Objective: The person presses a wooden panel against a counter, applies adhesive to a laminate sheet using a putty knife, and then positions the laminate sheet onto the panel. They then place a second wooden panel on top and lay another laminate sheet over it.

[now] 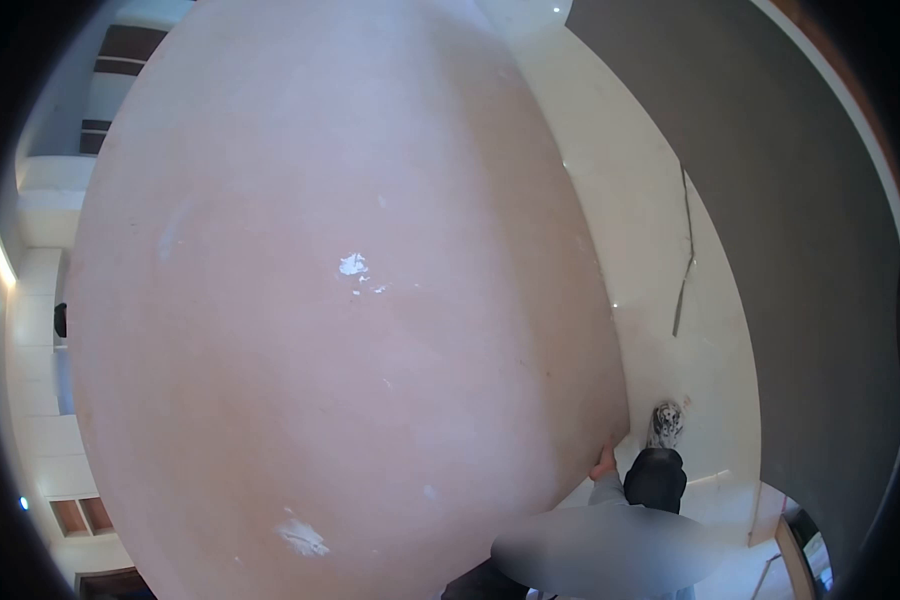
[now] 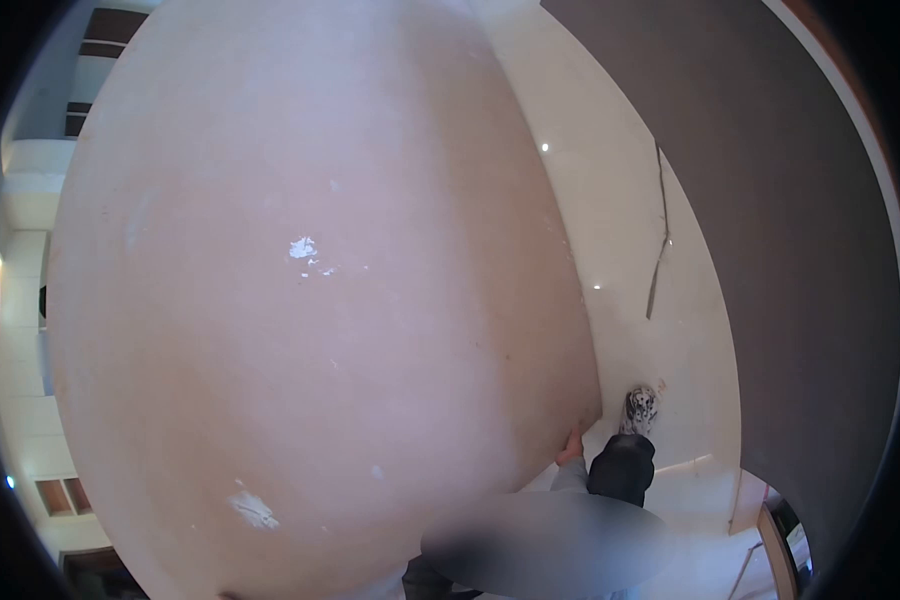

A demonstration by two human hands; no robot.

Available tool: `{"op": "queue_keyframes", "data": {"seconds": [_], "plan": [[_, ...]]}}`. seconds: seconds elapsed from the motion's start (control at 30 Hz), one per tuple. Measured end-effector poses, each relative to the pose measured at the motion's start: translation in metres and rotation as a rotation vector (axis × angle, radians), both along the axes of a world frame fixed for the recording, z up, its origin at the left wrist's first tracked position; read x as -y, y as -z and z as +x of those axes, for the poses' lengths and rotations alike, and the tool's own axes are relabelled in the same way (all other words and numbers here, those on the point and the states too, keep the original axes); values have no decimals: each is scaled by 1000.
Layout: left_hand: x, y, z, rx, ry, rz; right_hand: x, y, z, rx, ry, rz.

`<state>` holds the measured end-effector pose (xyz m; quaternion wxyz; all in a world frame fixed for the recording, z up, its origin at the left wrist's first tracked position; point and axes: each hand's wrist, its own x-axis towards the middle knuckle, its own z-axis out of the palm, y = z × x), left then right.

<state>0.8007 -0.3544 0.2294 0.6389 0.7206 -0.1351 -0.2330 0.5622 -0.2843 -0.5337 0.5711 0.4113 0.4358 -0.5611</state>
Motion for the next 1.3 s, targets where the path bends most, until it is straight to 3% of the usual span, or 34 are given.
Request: {"op": "queue_keyframes", "data": {"seconds": [0.13,0.27,0.4,0.5,0.7,0.8,0.9,0.97,1.0,1.13,1.2,1.3], "plan": [[-6,-4,13,-122,40,-169,18,-27,-10,-50,-17,175],[3,-1,3,-16,64,-104,24,-24,-30,-107,46,66],[2,10,15,-8,68,-22,17,-2,-54,-261,3,247],[-6,23,59,-104,44,-2,35,-66,-89,-214,45,310],[-13,7,56,-258,192,37,2,-93,-144,-512,-32,370],[-17,20,93,-349,329,-12,-8,-146,-187,-466,-173,473],[-49,-1,87,-404,433,-20,-28,-218,-229,-518,51,427],[-62,-6,96,-538,599,-111,-42,-247,-257,-547,28,443],[-66,5,111,-513,464,-187,-56,-267,-273,-583,-28,425],[-80,-11,106,-761,401,-171,-76,-319,-328,-802,-16,489],[-56,-5,132,-889,344,-171,-62,-388,-340,-795,-46,545],[-54,-32,108,-777,462,-165,-48,-489,-349,-858,63,513]]}}
